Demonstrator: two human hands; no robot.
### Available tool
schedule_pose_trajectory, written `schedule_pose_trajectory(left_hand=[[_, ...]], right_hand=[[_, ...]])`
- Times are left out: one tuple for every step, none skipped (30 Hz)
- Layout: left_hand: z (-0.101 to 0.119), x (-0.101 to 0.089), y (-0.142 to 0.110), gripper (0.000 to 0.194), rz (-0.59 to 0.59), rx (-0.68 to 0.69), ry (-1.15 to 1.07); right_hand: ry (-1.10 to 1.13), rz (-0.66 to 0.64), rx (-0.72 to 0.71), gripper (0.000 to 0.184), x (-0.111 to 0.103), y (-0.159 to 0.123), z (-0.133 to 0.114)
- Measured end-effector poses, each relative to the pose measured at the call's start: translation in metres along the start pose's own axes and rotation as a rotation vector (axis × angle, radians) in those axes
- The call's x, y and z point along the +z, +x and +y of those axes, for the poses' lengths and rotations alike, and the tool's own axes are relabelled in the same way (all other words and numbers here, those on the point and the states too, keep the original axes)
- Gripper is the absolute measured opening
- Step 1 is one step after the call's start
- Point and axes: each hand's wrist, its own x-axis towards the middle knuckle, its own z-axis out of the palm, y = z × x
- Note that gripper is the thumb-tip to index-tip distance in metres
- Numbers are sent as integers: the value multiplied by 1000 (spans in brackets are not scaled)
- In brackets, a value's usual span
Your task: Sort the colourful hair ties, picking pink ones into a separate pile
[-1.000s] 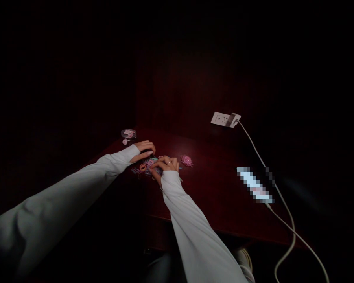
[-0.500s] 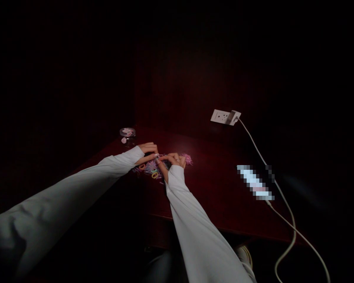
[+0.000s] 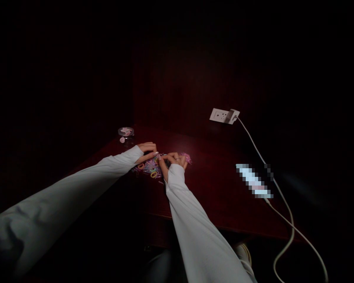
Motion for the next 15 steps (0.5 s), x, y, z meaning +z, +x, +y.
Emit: schedule_pose_trajectory(left_hand=[[-1, 0, 0, 37, 2, -1, 5], [-1, 0, 0, 38, 4, -3, 12], [-2, 0, 0, 38, 7, -7, 19], [-2, 0, 0, 38, 10, -12, 25], [-3, 0, 0, 37, 13, -16, 29], [-3, 0, 0, 37, 17, -18, 31], [-3, 0, 0, 36, 20, -16, 30], [-3, 0, 0, 36, 23, -10, 29], [-3, 0, 0, 36, 24, -2, 26], [-3, 0, 0, 36, 25, 5, 24], [-2, 0, 0, 37, 24, 10, 24], [-2, -1, 0, 37, 23, 13, 23], [-1, -1, 0, 37, 20, 14, 21], [0, -1, 0, 37, 16, 13, 20], [0, -2, 0, 38, 11, 10, 19]], right_hand=[[-4, -3, -13, 40, 0, 0, 0], [-7, -3, -24, 38, 0, 0, 0], [-9, -2, -32, 36, 0, 0, 0], [-13, 0, -39, 35, -1, 0, 0], [-16, 3, -41, 35, -1, 0, 0], [-20, 6, -40, 35, -1, 0, 0], [-23, 8, -38, 35, -1, 0, 1], [-25, 9, -35, 35, -1, 1, 1], [-27, 12, -32, 35, -1, 1, 2], [-28, 16, -29, 35, -1, 1, 3], [-30, 20, -28, 35, 0, 1, 3], [-32, 22, -27, 36, 0, 1, 4], [-34, 22, -24, 36, 0, 1, 4], [-36, 22, -18, 37, 0, 1, 5], [-37, 20, -10, 37, 0, 1, 5]])
